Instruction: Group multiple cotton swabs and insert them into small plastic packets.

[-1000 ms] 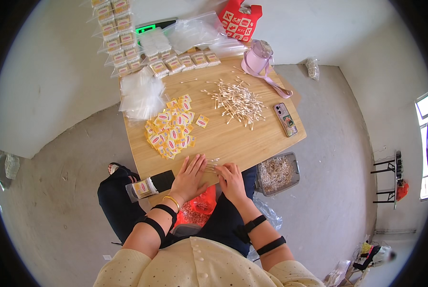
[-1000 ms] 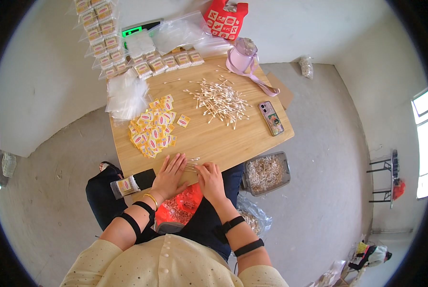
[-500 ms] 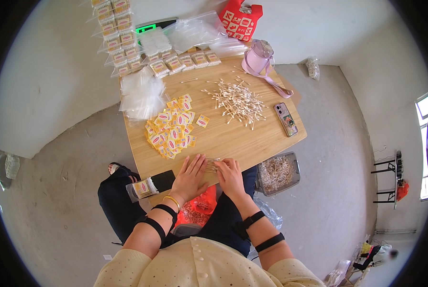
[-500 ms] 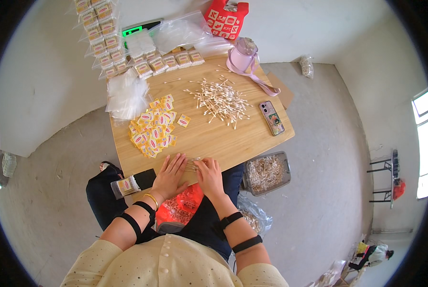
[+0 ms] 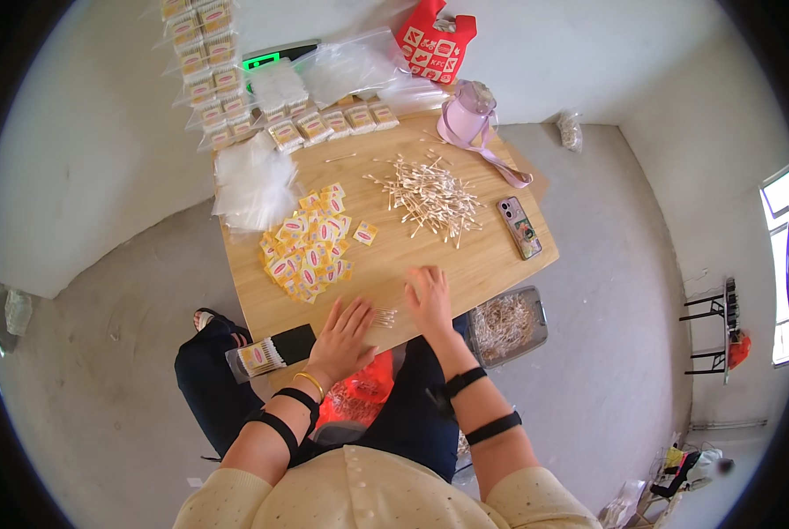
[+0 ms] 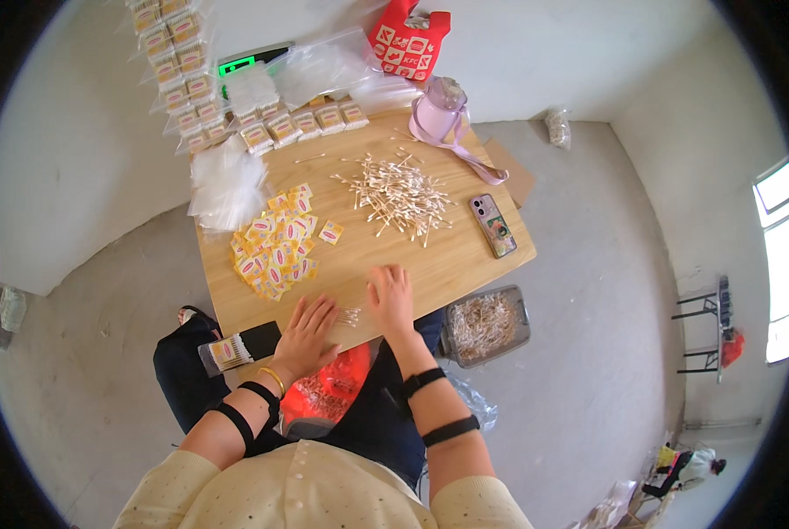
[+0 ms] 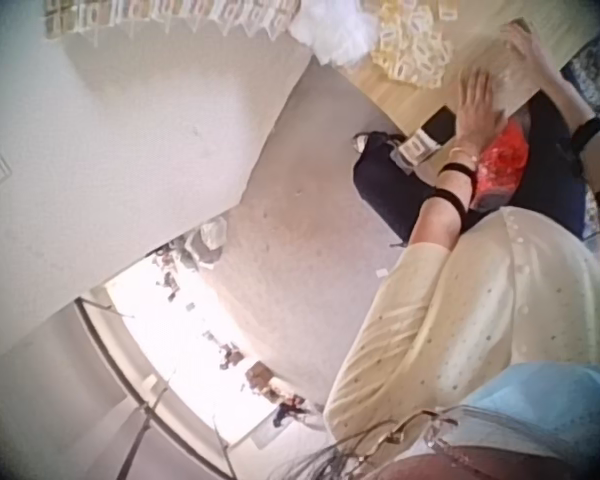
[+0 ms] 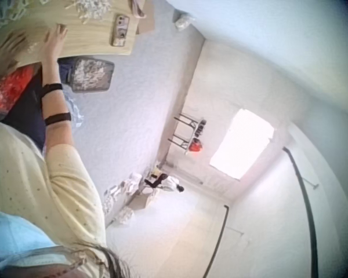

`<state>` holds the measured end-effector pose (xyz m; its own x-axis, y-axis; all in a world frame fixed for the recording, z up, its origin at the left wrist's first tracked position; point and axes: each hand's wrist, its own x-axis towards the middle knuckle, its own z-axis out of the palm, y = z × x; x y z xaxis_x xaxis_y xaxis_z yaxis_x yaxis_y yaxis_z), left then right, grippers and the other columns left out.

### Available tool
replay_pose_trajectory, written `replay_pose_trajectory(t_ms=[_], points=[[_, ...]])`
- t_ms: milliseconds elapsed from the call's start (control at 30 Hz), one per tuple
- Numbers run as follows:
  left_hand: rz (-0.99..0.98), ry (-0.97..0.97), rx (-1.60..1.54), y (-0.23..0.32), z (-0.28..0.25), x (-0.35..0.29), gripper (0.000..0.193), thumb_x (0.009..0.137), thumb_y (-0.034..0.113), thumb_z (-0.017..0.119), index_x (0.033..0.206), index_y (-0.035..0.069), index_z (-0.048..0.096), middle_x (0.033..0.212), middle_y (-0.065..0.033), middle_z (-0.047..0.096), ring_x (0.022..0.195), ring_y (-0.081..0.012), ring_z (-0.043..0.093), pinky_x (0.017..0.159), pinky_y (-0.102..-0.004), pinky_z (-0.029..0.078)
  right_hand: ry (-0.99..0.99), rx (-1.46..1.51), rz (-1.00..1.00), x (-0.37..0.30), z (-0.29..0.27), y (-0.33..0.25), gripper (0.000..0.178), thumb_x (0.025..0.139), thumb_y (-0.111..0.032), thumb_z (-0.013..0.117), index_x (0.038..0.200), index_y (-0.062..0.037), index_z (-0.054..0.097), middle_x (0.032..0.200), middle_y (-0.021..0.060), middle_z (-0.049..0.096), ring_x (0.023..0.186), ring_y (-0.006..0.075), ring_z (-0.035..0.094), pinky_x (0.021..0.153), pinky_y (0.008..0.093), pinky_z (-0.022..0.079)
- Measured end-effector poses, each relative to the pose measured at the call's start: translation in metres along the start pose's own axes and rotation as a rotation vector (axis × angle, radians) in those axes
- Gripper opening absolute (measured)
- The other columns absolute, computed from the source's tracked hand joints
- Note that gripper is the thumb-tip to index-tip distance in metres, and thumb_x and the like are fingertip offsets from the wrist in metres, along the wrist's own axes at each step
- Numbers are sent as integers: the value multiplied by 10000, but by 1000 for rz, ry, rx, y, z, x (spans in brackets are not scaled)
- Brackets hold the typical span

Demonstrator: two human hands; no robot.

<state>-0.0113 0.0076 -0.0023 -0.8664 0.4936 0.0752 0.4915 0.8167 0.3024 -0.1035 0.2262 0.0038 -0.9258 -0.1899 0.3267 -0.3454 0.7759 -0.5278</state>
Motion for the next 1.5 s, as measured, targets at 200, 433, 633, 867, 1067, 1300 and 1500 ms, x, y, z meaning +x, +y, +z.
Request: replay_pose_trajectory(t_ms=[200, 433, 633, 867, 1067, 1300, 1500], points=[[-16, 21, -57, -1, 5, -1, 777, 933, 458, 603, 1549, 51, 362, 1601, -113, 375, 1533, -278, 274, 1284, -534, 120, -6, -102, 123, 69, 10, 15, 343, 858, -101, 687, 1197, -78, 639, 1163, 167, 602, 1109, 362, 568, 974, 470, 469], [-8, 45, -60, -1, 4, 1, 779, 932, 451, 620, 1550, 55, 360, 1585, -111, 383, 1515, -277, 304, 1275, -543, 159, -90, -343, 320, 88, 30, 6, 329, 865, -209, 724, 1166, -89, 670, 1164, 149, 600, 1145, 338, 564, 991, 461, 466], [-7, 79, -61, -4, 3, 0, 761, 916, 444, 634, 1525, 50, 405, 1570, -116, 401, 1497, -283, 332, 1266, -555, 179, -7, -22, 260, 121, 27, -10, 358, 886, -331, 728, 1113, -57, 692, 1095, 138, 653, 1072, 331, 616, 923, 446, 507], [-14, 68, -76, -3, 3, -1, 746, 915, 455, 622, 1510, 50, 425, 1573, -121, 394, 1496, -280, 333, 1265, -561, 176, -345, -367, 645, 187, 53, -17, 503, 970, -525, 580, 1107, -64, 729, 1076, 167, 753, 1041, 358, 717, 872, 472, 560], [3, 79, -84, -1, 3, 1, 730, 922, 456, 611, 1501, 48, 434, 1575, -125, 388, 1497, -277, 327, 1269, -558, 165, -432, -496, 594, 188, 64, -9, 482, 982, -478, 550, 1169, -76, 740, 1155, 162, 743, 1115, 348, 701, 915, 483, 556], [45, 127, -115, 4, 5, 11, 740, 897, 441, 642, 1492, 50, 439, 1564, -126, 403, 1489, -289, 344, 1261, -560, 176, -498, -253, 335, 120, 44, 46, 381, 981, -343, 502, 996, -46, 741, 934, 144, 762, 844, 308, 735, 745, 439, 564], [-4, 88, -61, -7, 4, -6, 736, 910, 451, 636, 1494, 46, 443, 1556, -123, 416, 1485, -279, 347, 1265, -543, 185, -753, 322, 396, 55, 3, 6, 292, 994, -246, 541, 887, -7, 670, 741, 79, 670, 667, 161, 629, 638, 320, 513]])
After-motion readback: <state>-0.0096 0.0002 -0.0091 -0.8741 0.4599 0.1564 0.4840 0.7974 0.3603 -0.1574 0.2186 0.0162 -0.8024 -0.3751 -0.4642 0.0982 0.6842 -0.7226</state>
